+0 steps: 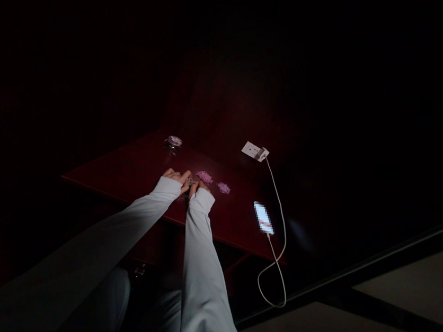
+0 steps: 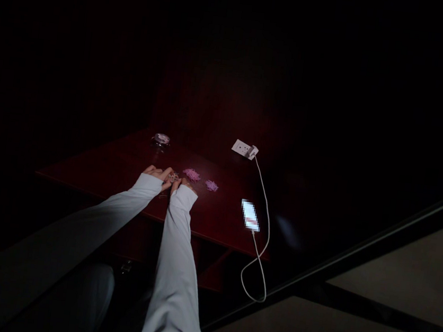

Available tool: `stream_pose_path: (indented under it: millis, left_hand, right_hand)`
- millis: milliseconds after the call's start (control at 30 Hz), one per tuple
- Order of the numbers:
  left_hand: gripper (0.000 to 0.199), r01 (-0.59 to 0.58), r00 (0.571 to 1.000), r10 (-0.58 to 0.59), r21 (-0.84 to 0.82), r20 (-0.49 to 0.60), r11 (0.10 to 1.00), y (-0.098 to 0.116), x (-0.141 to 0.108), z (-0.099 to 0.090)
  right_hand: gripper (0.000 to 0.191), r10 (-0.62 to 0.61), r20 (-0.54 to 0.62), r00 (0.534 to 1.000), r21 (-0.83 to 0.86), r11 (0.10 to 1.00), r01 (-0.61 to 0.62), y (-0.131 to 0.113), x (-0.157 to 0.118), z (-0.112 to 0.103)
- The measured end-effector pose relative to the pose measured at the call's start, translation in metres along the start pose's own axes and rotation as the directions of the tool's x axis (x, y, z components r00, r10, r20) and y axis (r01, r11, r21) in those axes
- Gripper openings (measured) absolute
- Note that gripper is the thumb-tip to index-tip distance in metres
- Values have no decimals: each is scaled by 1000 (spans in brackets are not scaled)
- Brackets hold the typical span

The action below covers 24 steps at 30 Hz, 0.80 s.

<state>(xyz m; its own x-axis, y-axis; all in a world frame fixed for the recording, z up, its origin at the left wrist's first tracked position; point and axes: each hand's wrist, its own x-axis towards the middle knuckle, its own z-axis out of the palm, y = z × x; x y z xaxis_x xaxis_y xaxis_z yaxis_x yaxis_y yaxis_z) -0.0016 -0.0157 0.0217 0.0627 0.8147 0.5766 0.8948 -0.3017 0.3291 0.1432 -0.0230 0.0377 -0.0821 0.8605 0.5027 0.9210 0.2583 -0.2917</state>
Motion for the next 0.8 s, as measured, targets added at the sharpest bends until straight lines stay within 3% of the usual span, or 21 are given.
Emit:
stream_pose_path:
  millis: [100,233,367,600,800]
  left_hand:
    - [17,58,998,-59,60,8,997,3,1,-3]
    - [11,25,1000,-25,29,-13,999,7,0,-7]
    - [13,-9,998,9,2,-55,1000,7,-1,-7]
    - [18,-43,998,42,-17,-37,999,6,-1,-8]
    - [26,-6,1000,6,-24,-21,1000,3,1,4]
  right_hand:
    - [31,-37,61,997,66,997,33,1,1,-1]
    - [32,-19,108,994,117,993,7,1,2,-4]
    - [32,-1,106,994,133,991,-13,2,3,-5]
    - [36,28,47,999,202,979,-36,12,5,6]
    - [40,0,26,1000,230,973,-6,14,4,6]
